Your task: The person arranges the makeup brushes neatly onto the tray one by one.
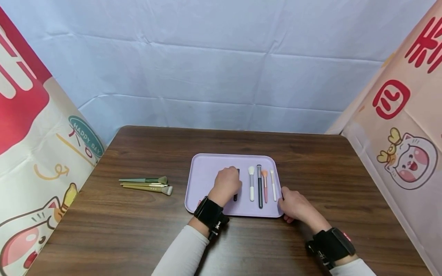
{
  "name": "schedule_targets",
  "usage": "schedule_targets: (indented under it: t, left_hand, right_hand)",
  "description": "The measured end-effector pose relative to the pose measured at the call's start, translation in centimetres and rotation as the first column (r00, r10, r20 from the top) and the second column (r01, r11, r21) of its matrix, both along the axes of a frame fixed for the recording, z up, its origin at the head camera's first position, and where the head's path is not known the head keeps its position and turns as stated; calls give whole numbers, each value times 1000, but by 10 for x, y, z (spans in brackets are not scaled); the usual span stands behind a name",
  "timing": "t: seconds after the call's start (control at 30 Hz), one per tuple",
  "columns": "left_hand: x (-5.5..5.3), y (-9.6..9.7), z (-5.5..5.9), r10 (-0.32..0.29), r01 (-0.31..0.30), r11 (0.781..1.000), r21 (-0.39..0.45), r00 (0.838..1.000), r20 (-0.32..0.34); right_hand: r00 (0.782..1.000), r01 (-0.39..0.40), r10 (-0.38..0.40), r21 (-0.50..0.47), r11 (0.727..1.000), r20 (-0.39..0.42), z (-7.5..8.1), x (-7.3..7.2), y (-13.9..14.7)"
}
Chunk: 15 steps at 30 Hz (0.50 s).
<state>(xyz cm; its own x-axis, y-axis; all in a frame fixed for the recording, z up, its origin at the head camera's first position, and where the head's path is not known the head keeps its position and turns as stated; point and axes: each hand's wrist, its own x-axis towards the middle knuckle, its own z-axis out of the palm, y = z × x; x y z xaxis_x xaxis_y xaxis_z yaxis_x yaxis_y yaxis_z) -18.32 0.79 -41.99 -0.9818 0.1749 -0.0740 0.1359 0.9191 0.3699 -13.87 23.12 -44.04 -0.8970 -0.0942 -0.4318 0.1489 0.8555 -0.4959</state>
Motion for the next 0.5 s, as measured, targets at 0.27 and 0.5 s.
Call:
schedule_targets:
  t: [0.27, 0.5]
  left_hand:
    - [-6, 8, -4, -27, 27, 1000, 6, 1000, 2]
    - [-7, 14, -5, -42, 43, 999, -24, 999, 22]
  right_hand:
    - [1000, 2, -2, -6, 1000, 9, 1, 0, 1]
    - [1000, -7, 7, -8, 1000, -9, 1, 1, 0]
